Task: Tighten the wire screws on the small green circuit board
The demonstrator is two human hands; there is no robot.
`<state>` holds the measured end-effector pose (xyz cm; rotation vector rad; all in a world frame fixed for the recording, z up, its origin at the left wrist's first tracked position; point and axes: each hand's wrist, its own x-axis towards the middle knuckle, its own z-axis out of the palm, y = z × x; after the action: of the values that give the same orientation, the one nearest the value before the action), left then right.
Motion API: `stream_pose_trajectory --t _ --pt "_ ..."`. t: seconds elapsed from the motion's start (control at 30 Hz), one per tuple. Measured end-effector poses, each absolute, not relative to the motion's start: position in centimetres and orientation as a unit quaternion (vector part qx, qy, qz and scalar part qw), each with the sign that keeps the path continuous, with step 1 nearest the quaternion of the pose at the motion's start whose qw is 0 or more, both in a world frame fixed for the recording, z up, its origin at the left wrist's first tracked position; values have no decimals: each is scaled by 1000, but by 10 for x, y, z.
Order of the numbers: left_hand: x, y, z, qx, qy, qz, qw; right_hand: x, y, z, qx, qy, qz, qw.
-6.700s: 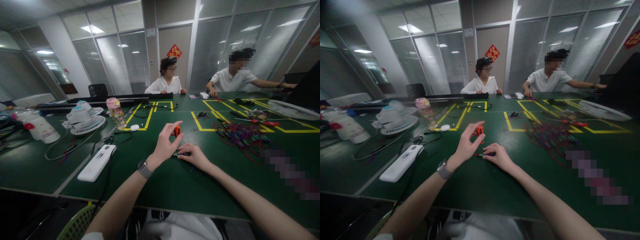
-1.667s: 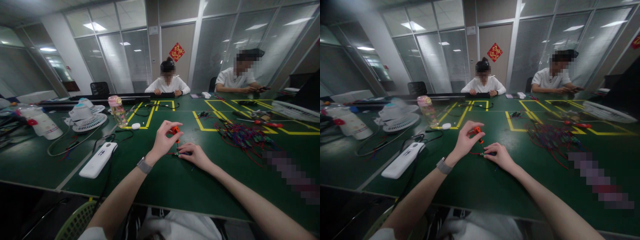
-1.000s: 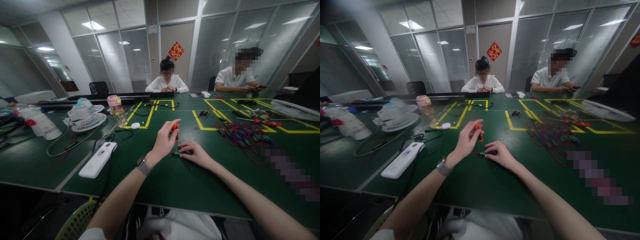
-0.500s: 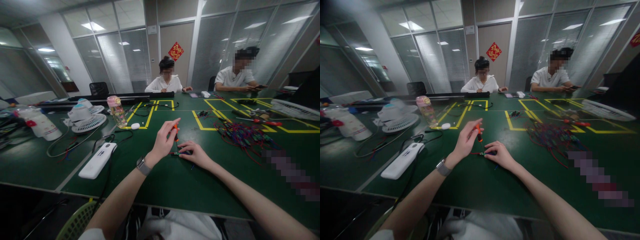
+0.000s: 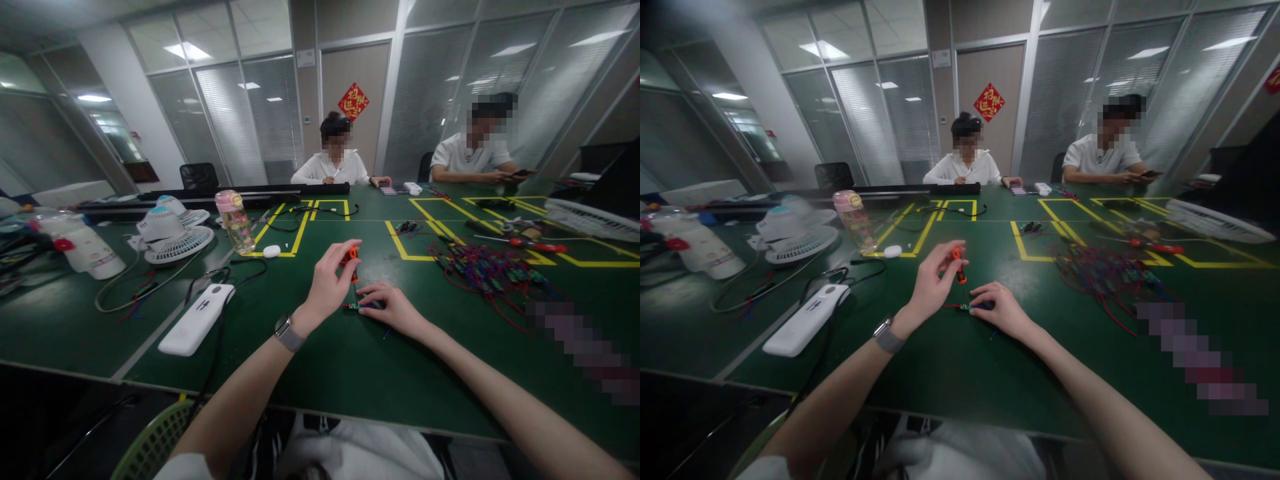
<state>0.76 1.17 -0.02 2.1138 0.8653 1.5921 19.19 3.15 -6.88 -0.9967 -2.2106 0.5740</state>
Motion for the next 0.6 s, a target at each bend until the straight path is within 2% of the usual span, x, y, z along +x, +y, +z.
stream_pose_trajectory --t 0.27,0.43,0.6 --pt "5 18 -4 726 310 581 198 191 25 -67 -443 -834 138 299" --pt "4 15 -2 732 296 577 212 191 25 -64 -446 -834 177 272" --pt "6 11 3 733 304 585 167 192 27 -66 -433 -833 200 281"
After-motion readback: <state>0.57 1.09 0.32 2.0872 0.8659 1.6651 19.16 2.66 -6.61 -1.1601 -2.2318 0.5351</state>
